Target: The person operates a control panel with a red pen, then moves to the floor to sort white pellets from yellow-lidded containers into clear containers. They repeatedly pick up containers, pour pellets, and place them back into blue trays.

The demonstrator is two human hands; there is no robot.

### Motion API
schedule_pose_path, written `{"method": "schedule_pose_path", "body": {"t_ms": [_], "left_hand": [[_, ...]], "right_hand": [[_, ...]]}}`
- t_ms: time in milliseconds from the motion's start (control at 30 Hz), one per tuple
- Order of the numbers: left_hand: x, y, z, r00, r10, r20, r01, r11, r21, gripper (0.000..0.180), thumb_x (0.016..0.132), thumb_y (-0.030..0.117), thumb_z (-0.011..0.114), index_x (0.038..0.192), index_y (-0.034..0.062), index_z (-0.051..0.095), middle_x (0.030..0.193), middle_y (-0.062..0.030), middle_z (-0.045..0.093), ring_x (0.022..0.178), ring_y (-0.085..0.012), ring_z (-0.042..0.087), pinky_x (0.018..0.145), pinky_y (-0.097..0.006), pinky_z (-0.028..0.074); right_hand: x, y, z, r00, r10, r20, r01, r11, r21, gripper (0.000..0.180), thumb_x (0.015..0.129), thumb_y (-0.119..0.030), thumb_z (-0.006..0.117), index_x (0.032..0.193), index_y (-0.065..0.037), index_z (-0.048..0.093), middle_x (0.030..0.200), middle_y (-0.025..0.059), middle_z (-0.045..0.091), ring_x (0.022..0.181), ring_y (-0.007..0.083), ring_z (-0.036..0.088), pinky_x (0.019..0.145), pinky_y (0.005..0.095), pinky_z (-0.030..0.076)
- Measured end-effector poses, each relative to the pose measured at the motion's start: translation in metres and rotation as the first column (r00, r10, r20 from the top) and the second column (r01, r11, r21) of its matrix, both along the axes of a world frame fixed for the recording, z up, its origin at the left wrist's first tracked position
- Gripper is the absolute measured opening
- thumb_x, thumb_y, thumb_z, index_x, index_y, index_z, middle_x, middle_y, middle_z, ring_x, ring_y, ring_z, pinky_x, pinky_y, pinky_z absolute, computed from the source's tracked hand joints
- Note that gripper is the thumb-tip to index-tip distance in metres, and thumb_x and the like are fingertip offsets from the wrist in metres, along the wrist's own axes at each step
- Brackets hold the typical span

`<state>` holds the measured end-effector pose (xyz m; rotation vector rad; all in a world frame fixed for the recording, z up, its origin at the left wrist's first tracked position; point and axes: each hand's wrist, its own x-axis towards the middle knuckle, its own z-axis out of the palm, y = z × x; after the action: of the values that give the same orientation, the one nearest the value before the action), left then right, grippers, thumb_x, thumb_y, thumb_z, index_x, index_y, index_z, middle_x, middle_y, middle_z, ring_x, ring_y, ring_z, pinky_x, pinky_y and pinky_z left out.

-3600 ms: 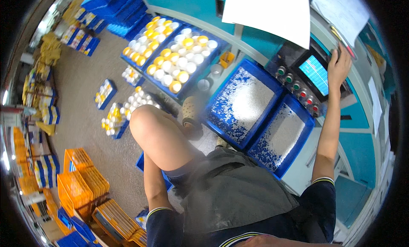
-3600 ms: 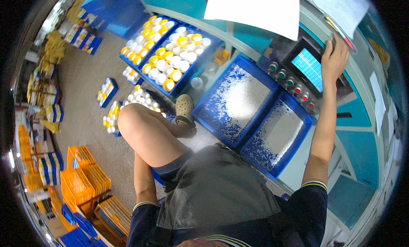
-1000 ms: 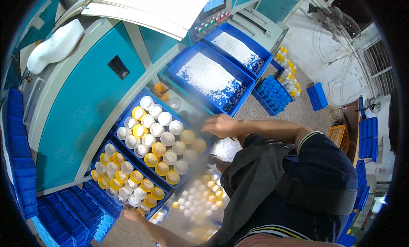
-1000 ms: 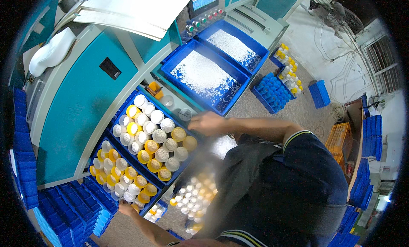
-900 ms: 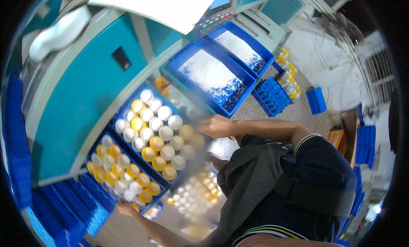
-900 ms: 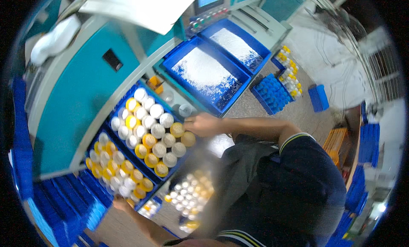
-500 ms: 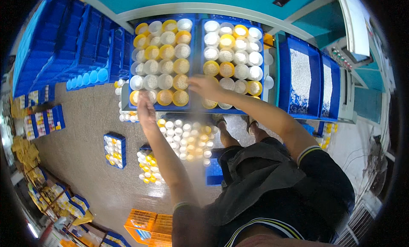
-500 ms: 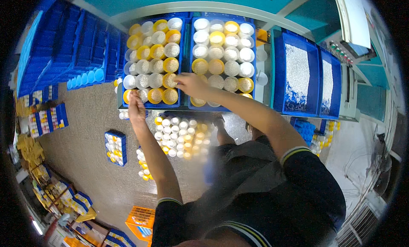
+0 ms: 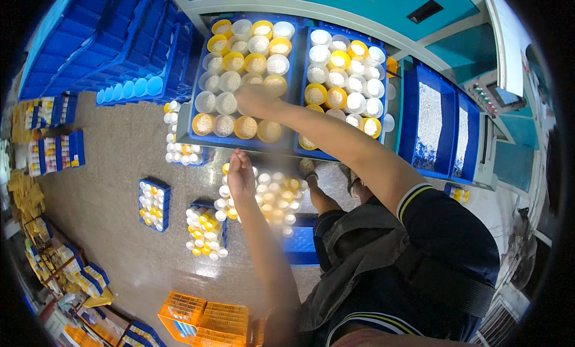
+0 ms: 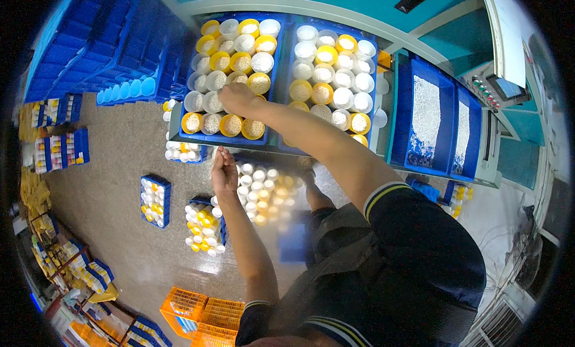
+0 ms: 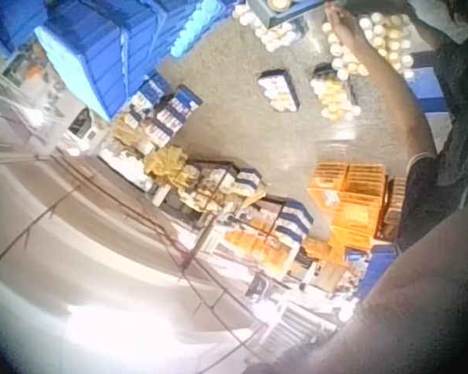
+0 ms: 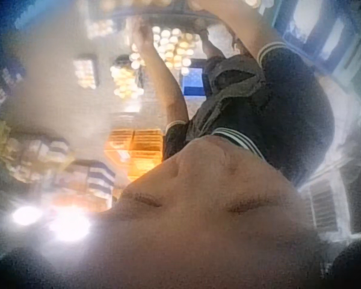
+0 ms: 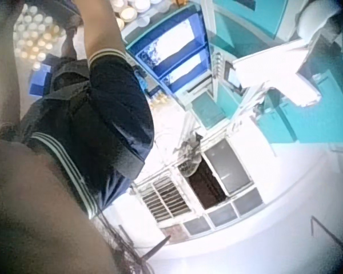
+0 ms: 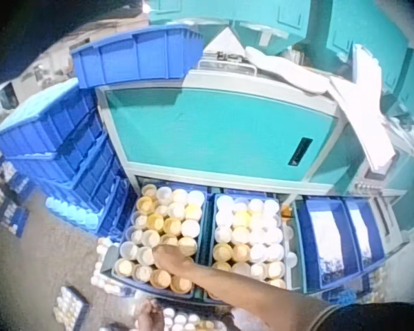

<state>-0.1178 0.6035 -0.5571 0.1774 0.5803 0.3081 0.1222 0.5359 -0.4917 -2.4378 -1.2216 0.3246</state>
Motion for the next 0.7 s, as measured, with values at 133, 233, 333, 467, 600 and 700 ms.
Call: {"method": "schedule_pose_path", "body": {"t_ms": [133, 233, 333, 467, 600, 700], "left_hand": [[0.011, 0.004, 0.005, 0.998, -0.054, -0.018, 0.053, 0.997, -0.048, 0.028, 0.097, 0.007, 0.064, 0.122, -0.0034, 0.056, 0.093, -0.0082, 0.060, 0.082, -0.0167, 0.055, 0.070, -0.025, 0.046], [0.022, 0.011, 0.012, 0.984, -0.160, -0.084, 0.163, 0.986, 0.035, 0.004, 0.100, 0.010, 0.059, 0.100, 0.0068, 0.056, 0.074, 0.0020, 0.042, 0.064, -0.0110, 0.037, 0.057, -0.025, 0.032], [0.037, 0.021, 0.015, 0.976, -0.210, -0.055, 0.208, 0.977, -0.041, 0.019, 0.101, 0.015, 0.054, 0.083, 0.0085, 0.051, 0.073, -0.0003, 0.047, 0.063, -0.0138, 0.040, 0.051, -0.027, 0.033], [0.055, 0.027, 0.006, 0.969, -0.245, 0.016, 0.246, 0.966, -0.082, 0.010, 0.091, 0.010, 0.051, 0.081, 0.0082, 0.052, 0.076, -0.0029, 0.049, 0.066, -0.0180, 0.046, 0.055, -0.030, 0.036], [0.075, 0.029, -0.008, 0.961, -0.278, -0.009, 0.276, 0.956, -0.096, 0.018, 0.096, 0.012, 0.052, 0.079, 0.0052, 0.055, 0.074, -0.0052, 0.055, 0.067, -0.0201, 0.051, 0.056, -0.031, 0.040], [0.089, 0.026, -0.009, 0.958, -0.281, -0.055, 0.276, 0.958, -0.079, 0.023, 0.101, 0.016, 0.051, 0.083, 0.0036, 0.055, 0.079, -0.0085, 0.059, 0.072, -0.0227, 0.057, 0.063, -0.032, 0.046]], "right_hand": [[-0.024, -0.007, -0.023, 0.978, -0.132, -0.159, 0.142, 0.989, 0.048, 0.019, 0.085, -0.016, 0.063, 0.086, -0.003, 0.077, 0.088, 0.0194, 0.074, 0.088, 0.0362, 0.074, 0.075, 0.0471, 0.059], [-0.022, 0.026, -0.060, 0.994, -0.034, 0.105, 0.049, 0.988, -0.145, 0.015, 0.076, -0.021, 0.069, 0.074, -0.009, 0.077, 0.077, 0.0151, 0.073, 0.073, 0.0342, 0.071, 0.066, 0.0485, 0.056], [-0.018, 0.037, -0.088, 0.988, -0.149, 0.031, 0.149, 0.989, -0.019, 0.011, 0.073, -0.018, 0.071, 0.074, -0.009, 0.078, 0.079, 0.0154, 0.075, 0.073, 0.0333, 0.072, 0.066, 0.0475, 0.057], [-0.016, 0.033, -0.087, 0.983, -0.182, 0.033, 0.182, 0.983, 0.014, 0.010, 0.073, -0.016, 0.071, 0.074, -0.009, 0.078, 0.079, 0.0137, 0.075, 0.076, 0.0315, 0.073, 0.066, 0.0463, 0.058], [-0.015, 0.022, -0.073, 0.980, -0.199, 0.028, 0.197, 0.979, 0.055, 0.010, 0.073, -0.013, 0.070, 0.076, -0.008, 0.079, 0.080, 0.0130, 0.076, 0.078, 0.0306, 0.075, 0.066, 0.0448, 0.059], [-0.014, 0.016, -0.066, 0.981, -0.194, 0.000, 0.194, 0.978, 0.080, 0.011, 0.072, -0.008, 0.069, 0.076, -0.006, 0.079, 0.078, 0.0145, 0.075, 0.075, 0.0324, 0.075, 0.064, 0.0431, 0.060]]}}
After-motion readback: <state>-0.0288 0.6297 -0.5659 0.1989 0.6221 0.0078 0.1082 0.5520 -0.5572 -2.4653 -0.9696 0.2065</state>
